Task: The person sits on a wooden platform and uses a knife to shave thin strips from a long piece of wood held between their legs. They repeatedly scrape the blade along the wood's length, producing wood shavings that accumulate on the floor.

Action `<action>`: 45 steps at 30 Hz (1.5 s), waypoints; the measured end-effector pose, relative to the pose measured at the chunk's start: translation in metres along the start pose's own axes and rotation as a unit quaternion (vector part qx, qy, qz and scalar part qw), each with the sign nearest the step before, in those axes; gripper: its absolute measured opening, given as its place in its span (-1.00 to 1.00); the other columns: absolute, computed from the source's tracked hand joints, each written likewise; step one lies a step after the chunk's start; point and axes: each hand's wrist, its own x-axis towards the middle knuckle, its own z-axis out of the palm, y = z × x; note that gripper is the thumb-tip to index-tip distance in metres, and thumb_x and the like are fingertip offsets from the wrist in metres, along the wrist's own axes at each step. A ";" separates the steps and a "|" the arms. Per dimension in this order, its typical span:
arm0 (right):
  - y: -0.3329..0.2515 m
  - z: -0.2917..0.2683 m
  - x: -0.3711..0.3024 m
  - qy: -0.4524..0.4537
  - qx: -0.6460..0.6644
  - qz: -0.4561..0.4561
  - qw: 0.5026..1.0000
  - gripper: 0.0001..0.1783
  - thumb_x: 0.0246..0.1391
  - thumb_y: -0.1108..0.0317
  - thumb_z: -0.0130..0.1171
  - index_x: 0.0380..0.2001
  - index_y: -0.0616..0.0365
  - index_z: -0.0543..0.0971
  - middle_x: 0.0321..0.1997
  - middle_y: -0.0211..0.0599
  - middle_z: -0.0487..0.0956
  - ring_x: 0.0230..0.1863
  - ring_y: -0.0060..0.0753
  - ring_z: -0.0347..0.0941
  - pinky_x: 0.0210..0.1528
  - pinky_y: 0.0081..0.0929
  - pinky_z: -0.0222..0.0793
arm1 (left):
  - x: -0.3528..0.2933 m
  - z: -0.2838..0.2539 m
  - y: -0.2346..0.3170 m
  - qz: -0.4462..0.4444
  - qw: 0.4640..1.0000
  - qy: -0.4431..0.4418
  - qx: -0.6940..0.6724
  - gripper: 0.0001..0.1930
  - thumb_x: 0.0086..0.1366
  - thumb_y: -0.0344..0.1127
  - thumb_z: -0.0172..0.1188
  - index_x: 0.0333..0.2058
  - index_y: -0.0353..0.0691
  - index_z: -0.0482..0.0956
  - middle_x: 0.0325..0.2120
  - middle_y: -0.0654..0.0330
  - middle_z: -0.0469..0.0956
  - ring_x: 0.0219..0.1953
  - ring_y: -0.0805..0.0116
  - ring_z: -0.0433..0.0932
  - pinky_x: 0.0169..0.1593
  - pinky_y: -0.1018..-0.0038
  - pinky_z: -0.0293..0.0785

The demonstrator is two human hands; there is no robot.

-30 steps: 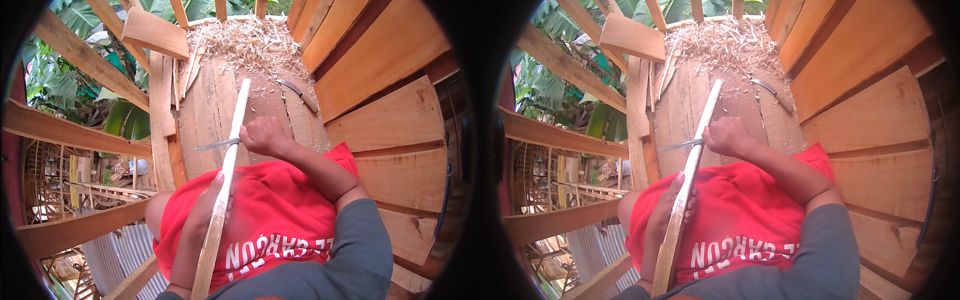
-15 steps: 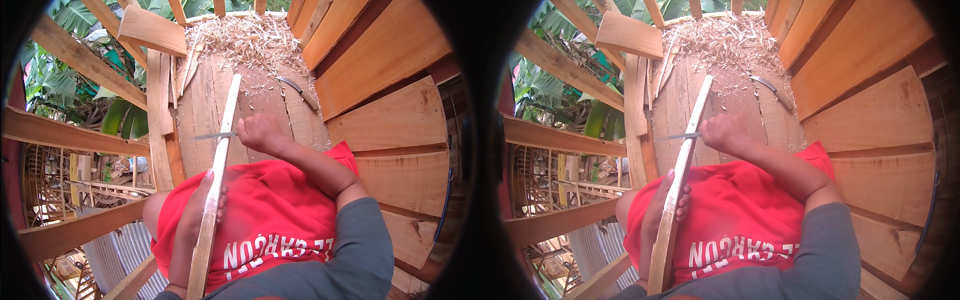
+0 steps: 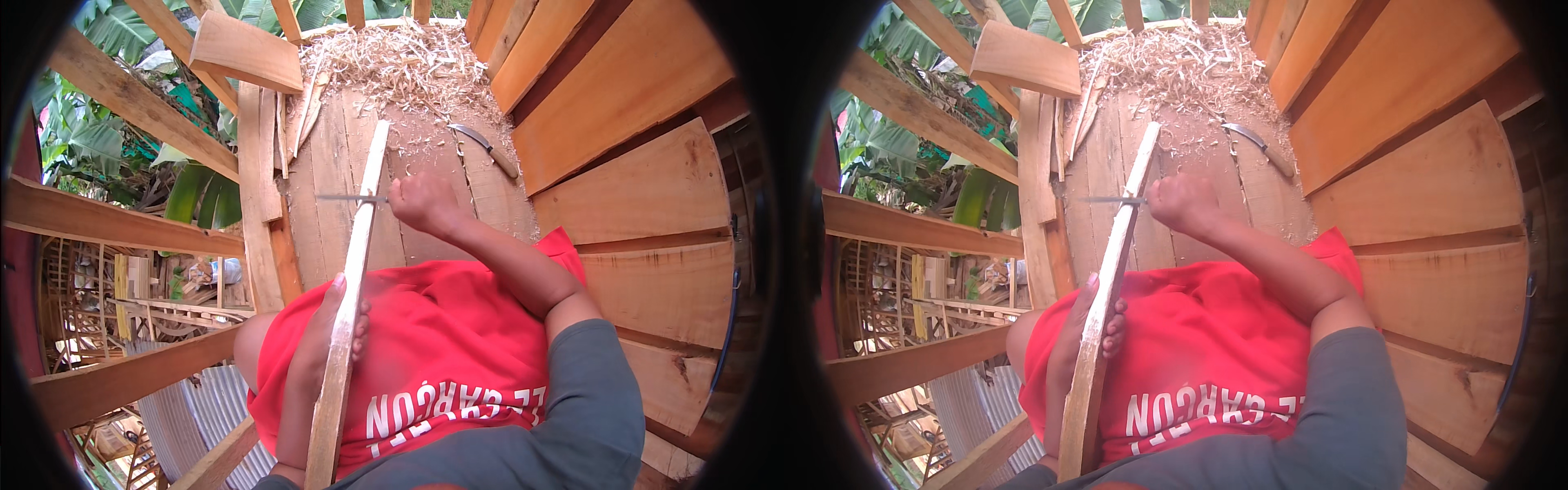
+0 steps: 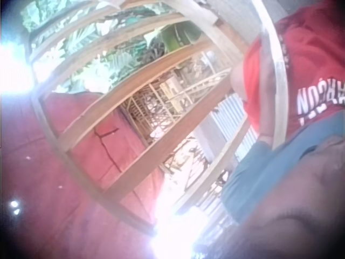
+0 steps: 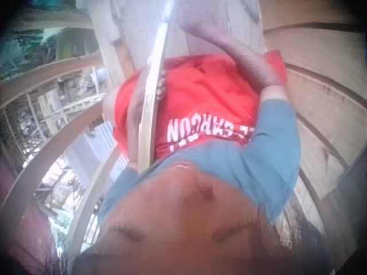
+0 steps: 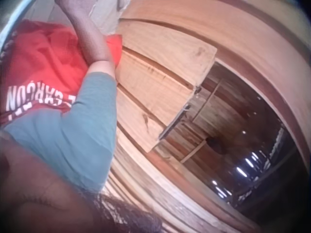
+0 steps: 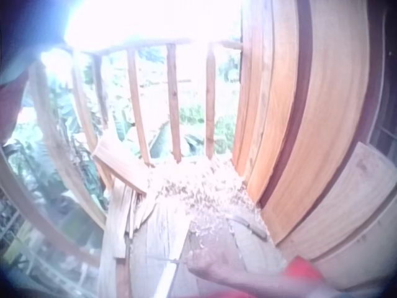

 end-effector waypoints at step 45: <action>0.006 -0.006 0.028 -0.099 -0.016 0.041 0.994 -0.43 0.21 0.07 -0.21 -0.39 0.29 0.69 -0.27 0.18 0.65 -0.16 0.23 0.59 -0.06 0.08 0.48 | -0.009 0.009 -0.005 0.007 1.000 0.007 -0.002 -0.37 0.40 0.42 -0.16 -0.35 -0.12 0.41 -0.69 0.34 0.32 -0.77 0.52 0.32 -0.69 0.61 0.27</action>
